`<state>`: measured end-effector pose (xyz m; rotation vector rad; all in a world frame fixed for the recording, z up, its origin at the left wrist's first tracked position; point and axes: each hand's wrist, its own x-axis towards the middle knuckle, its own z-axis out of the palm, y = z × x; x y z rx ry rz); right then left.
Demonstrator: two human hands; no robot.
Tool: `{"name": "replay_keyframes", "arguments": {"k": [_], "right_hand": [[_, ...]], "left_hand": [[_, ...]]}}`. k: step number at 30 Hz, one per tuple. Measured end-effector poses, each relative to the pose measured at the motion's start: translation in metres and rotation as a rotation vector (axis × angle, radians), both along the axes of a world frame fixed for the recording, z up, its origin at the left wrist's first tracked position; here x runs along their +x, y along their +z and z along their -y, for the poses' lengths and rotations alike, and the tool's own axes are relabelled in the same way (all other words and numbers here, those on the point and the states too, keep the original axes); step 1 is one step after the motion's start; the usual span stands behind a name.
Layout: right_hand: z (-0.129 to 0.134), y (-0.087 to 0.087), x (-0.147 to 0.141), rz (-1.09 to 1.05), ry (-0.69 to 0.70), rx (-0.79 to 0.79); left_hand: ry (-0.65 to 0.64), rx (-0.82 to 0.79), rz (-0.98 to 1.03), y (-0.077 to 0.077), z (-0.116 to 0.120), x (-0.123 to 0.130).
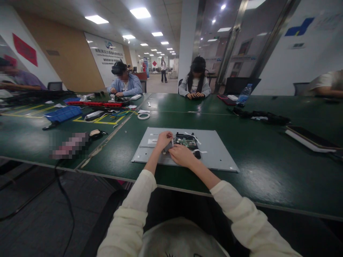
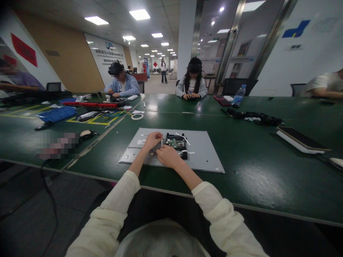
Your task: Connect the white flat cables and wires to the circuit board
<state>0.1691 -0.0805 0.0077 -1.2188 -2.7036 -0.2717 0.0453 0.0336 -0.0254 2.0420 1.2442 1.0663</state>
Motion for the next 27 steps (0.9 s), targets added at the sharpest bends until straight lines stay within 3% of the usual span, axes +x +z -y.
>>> {"name": "replay_keyframes", "arguments": {"k": [5,11,17,27], "right_hand": [[0.0,0.0,0.0,-0.004,0.003,-0.008],[-0.001,-0.001,-0.001,0.01,-0.001,-0.02],[0.0,-0.001,-0.001,0.012,-0.001,-0.032],[0.0,-0.004,-0.001,0.014,0.01,0.002]], "left_hand": [[0.041,0.061,-0.078,0.003,0.0,0.003],[-0.095,0.206,-0.209,-0.001,0.004,0.0],[-0.094,0.223,-0.27,-0.002,0.004,-0.001],[0.072,0.138,-0.454,0.0,-0.005,0.001]]}}
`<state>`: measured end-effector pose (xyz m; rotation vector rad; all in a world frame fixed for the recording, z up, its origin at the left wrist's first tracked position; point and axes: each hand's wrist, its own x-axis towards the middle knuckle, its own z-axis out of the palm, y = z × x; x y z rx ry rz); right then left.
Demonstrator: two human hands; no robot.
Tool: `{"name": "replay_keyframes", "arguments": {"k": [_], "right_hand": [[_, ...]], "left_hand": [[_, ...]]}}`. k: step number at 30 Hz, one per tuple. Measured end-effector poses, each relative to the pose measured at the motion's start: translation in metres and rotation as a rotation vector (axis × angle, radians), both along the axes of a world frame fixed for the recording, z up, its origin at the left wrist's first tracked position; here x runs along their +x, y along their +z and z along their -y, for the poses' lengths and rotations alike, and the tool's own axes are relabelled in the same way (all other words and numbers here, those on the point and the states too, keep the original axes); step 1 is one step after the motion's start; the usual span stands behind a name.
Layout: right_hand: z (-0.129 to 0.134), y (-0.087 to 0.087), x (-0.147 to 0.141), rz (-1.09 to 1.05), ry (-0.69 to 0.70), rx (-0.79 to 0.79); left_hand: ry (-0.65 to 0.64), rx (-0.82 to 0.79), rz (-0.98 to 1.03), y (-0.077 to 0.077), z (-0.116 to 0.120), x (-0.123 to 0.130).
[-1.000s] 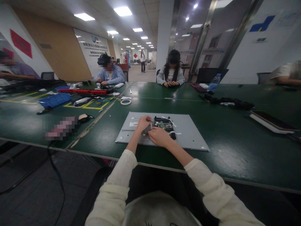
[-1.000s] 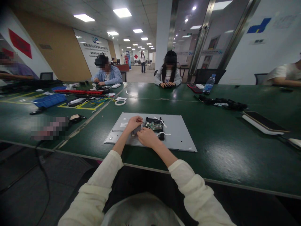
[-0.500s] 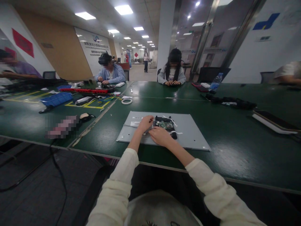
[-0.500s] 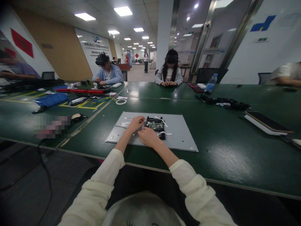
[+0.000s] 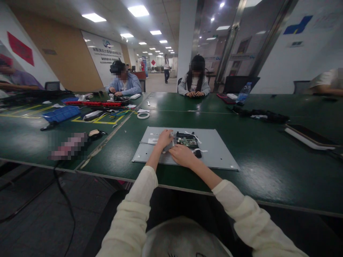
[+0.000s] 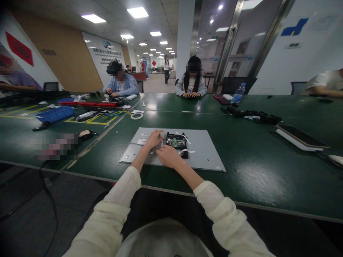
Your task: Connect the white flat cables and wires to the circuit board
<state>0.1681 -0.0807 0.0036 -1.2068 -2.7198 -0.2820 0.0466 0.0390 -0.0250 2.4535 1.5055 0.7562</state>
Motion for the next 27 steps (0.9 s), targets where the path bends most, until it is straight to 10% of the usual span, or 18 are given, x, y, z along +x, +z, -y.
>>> {"name": "replay_keyframes", "arguments": {"k": [15,21,27], "right_hand": [[0.006,0.01,0.026,-0.108,0.043,0.021],[-0.005,0.018,0.105,-0.563,-0.349,0.125],[-0.011,0.002,0.159,-0.676,-0.585,-0.145]], "left_hand": [[0.218,0.04,-0.231,0.012,-0.005,0.013],[0.173,0.156,-0.151,0.033,0.012,0.003],[-0.086,0.219,-0.107,0.045,0.034,0.02]]}}
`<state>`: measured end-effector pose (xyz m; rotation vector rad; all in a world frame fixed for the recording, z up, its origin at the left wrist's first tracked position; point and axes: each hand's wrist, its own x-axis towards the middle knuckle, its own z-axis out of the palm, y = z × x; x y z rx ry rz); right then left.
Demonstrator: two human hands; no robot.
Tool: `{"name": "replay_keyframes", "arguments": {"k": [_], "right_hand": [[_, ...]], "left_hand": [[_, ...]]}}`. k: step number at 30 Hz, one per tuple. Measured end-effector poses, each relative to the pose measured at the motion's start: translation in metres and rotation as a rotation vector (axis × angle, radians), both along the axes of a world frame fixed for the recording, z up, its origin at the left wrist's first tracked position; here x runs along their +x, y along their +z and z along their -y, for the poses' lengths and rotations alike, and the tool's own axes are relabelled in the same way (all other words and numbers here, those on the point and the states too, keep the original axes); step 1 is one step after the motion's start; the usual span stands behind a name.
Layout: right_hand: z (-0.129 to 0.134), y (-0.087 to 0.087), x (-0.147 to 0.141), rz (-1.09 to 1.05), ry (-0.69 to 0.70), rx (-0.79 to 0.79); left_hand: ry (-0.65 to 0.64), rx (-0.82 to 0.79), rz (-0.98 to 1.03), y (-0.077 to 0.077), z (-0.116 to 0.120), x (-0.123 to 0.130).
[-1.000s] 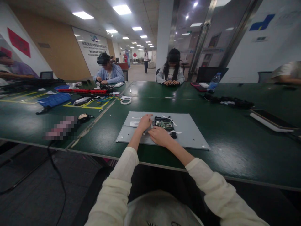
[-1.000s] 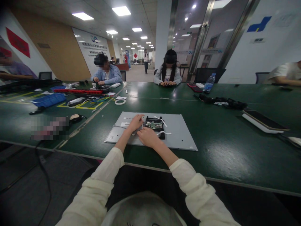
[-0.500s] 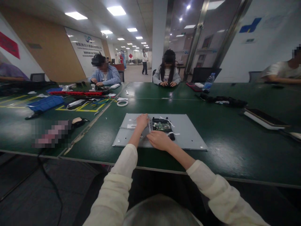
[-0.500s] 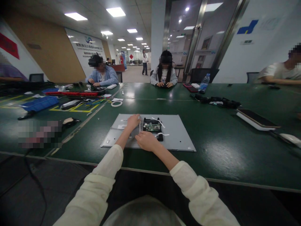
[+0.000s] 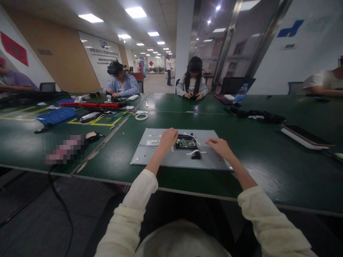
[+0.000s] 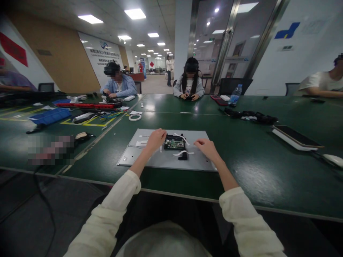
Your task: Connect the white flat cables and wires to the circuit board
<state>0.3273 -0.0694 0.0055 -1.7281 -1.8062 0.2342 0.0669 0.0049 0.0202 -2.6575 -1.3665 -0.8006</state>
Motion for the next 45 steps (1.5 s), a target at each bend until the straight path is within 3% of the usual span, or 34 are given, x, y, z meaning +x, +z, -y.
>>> {"name": "replay_keyframes", "arguments": {"k": [6,16,30,34,39,45], "right_hand": [[0.004,-0.003,-0.01,0.091,0.127,-0.138],[0.004,-0.008,-0.017,0.035,0.26,-0.186],[0.006,-0.005,-0.018,-0.026,0.334,-0.205],[0.01,0.002,-0.023,-0.124,0.313,-0.233],[0.018,0.016,-0.032,-0.314,0.287,-0.232],[0.021,0.02,-0.042,-0.44,0.313,-0.135]], "left_hand": [[-0.108,0.017,-0.047,-0.003,0.012,0.013],[-0.174,0.022,-0.164,-0.003,0.019,0.018],[-0.236,0.034,-0.113,-0.002,0.022,0.018],[-0.292,-0.021,0.052,-0.003,0.023,0.022],[-0.455,-0.154,0.318,-0.003,0.032,0.034],[-0.55,-0.385,0.342,-0.001,0.047,0.042]]}}
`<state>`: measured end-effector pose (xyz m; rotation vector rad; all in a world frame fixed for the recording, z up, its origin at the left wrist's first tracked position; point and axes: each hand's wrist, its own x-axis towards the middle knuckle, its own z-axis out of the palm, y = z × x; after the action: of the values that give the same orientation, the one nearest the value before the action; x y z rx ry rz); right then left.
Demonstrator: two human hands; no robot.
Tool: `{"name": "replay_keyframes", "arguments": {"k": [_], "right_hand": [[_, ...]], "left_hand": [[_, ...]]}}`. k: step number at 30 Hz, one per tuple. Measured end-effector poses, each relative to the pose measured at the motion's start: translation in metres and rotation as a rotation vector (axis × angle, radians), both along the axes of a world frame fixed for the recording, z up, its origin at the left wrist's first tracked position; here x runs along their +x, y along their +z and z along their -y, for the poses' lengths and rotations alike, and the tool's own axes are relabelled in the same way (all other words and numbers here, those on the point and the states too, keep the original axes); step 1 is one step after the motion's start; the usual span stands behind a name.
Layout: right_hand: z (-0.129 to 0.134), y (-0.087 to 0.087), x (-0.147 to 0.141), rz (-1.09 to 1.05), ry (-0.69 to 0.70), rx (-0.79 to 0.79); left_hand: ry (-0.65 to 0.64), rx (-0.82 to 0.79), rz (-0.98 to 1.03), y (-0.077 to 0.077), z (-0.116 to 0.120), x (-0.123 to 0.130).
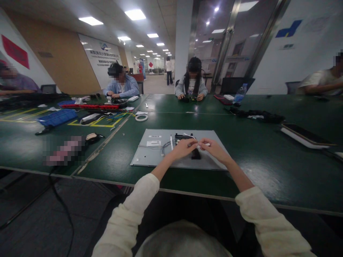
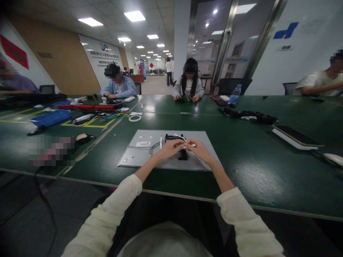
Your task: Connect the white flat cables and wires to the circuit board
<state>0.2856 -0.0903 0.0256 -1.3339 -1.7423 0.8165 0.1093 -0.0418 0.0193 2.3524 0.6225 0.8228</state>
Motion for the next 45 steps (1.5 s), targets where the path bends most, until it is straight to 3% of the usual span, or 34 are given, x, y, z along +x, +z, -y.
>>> {"name": "replay_keyframes", "arguments": {"k": [4,9,14,27,35,45], "right_hand": [[-0.004,-0.009,-0.001,0.085,-0.008,0.039],[-0.007,-0.02,0.003,0.288,-0.045,0.095],[-0.006,-0.02,0.005,0.374,-0.07,0.1],[-0.006,-0.02,0.009,0.464,-0.11,0.103],[-0.007,-0.023,0.009,0.524,-0.11,0.112],[-0.002,-0.025,0.0,0.938,-0.218,0.134]], "left_hand": [[0.048,-0.036,-0.019,-0.003,0.0,0.0],[0.177,0.032,-0.186,-0.004,0.002,0.003],[0.263,0.117,-0.304,-0.005,0.008,0.007],[0.266,0.22,-0.344,-0.004,0.006,0.004],[0.255,0.367,-0.488,-0.005,0.008,0.003],[0.269,0.436,-0.586,-0.007,0.009,0.004]]}}
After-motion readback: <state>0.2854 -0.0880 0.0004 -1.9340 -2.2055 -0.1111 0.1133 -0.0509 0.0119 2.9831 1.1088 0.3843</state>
